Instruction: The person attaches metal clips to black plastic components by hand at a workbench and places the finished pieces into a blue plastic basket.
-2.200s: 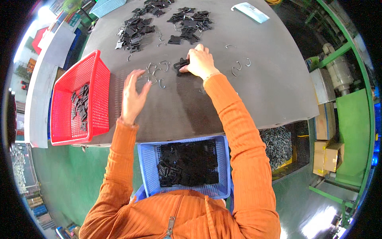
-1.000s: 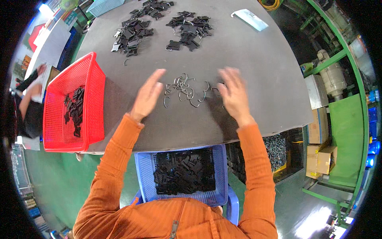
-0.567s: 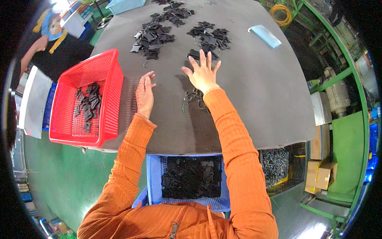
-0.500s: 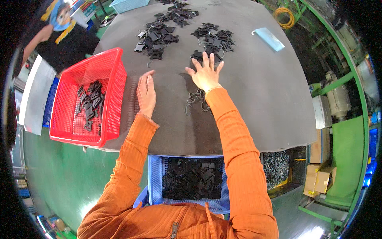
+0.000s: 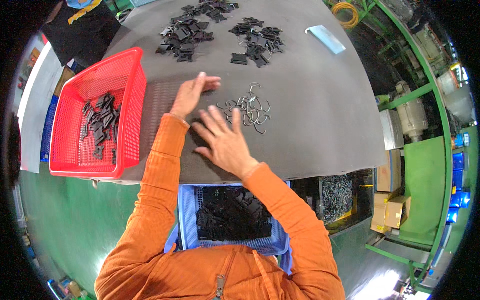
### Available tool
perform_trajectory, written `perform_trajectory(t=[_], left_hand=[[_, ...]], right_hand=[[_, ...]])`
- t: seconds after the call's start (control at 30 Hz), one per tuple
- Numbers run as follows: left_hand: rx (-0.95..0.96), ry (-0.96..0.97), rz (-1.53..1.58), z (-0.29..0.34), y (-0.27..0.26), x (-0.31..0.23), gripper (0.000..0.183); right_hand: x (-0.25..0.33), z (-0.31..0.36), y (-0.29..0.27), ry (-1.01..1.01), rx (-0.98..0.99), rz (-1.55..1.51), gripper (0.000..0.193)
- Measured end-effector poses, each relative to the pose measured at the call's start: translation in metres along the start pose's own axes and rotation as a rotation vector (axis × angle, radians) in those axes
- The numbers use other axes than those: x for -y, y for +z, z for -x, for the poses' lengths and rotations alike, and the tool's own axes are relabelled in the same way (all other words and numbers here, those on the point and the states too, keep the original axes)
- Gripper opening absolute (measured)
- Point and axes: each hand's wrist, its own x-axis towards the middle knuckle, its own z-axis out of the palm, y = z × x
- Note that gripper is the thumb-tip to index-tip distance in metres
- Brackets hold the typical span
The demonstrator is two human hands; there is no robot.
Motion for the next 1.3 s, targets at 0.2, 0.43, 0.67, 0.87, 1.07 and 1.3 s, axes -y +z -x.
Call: perform_trajectory(t=[0.2, 0.43, 0.67, 0.87, 1.07, 1.3], left_hand=[[-0.347, -0.012, 0.054, 0.001, -0.041, 0.015, 0.054], [-0.343, -0.032, 0.039, -0.005, -0.049, 0.032, 0.055], [-0.325, -0.023, -0.019, -0.006, -0.050, 0.031, 0.055], [-0.318, 0.007, -0.027, -0.011, -0.051, 0.045, 0.055], [-0.357, 0.008, -0.131, -0.004, -0.056, 0.043, 0.056], [-0.353, 0.039, -0.016, 0.017, -0.040, 0.025, 0.053]], right_hand=[[-0.063, -0.043, 0.032, 0.290, -0.156, 0.252, 0.042], [-0.148, 0.019, 0.023, 0.678, -0.135, 0.208, 0.044], [-0.195, 0.201, -0.055, 1.131, 0.030, 0.445, 0.048], [-0.182, 0.332, -0.099, 1.476, 0.067, 0.471, 0.047], [-0.084, 0.164, -0.052, 0.708, -0.178, 0.257, 0.053], [-0.076, 0.141, -0.038, 0.620, -0.098, 0.204, 0.052]])
